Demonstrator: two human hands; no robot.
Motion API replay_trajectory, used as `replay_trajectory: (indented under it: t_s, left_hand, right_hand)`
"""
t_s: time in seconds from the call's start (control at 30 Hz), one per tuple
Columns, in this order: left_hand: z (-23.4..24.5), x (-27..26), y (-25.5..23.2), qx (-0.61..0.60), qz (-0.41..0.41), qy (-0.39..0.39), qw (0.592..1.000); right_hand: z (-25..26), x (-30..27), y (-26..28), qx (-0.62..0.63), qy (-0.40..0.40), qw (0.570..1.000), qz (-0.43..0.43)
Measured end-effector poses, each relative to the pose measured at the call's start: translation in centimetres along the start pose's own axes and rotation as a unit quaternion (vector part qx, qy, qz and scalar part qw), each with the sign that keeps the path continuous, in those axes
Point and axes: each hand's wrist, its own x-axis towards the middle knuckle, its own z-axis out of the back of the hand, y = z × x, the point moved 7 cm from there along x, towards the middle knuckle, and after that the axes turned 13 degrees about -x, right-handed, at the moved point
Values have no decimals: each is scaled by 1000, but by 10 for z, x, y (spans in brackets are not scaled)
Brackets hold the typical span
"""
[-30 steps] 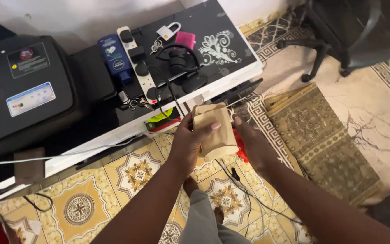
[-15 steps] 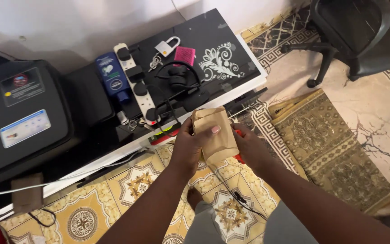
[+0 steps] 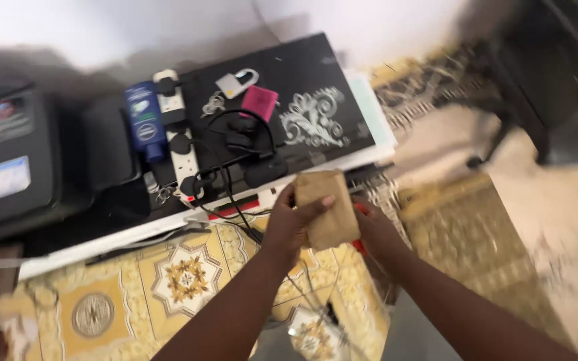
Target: Organizing various electronic components, cables, and laptops into storage drawers.
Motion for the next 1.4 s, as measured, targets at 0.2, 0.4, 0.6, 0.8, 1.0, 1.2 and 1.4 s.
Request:
replay_trajectory:
  t_s: [0.2, 0.4, 0.6, 0.8, 1.0, 1.2, 1.4]
  left_hand:
    - [-55, 22, 40, -59, -51, -86, 993]
    - [-119, 37, 83, -87, -107, -125, 983]
    - [-156, 32, 108, -101, -94, -175, 975]
    - [-148, 15, 115, -122, -107, -162, 973]
    - [-107, 8, 134, -139, -102, -214, 962]
    - [-88, -4, 122, -150, -66, -246, 955]
    - [-51, 6, 111, -122, -59, -217, 967]
  right_hand:
    - [79, 31, 21, -67, 42, 997, 5]
    - [162, 55, 15, -175, 123, 976, 40]
    - [201, 29, 36, -84, 159, 984, 6]
    - [207, 44, -9, -148, 152, 977, 12]
    - [195, 56, -12, -343, 129, 928, 69]
    - [165, 68, -16, -416, 175, 881, 143]
    - [137, 71, -12, -458, 161, 870, 82]
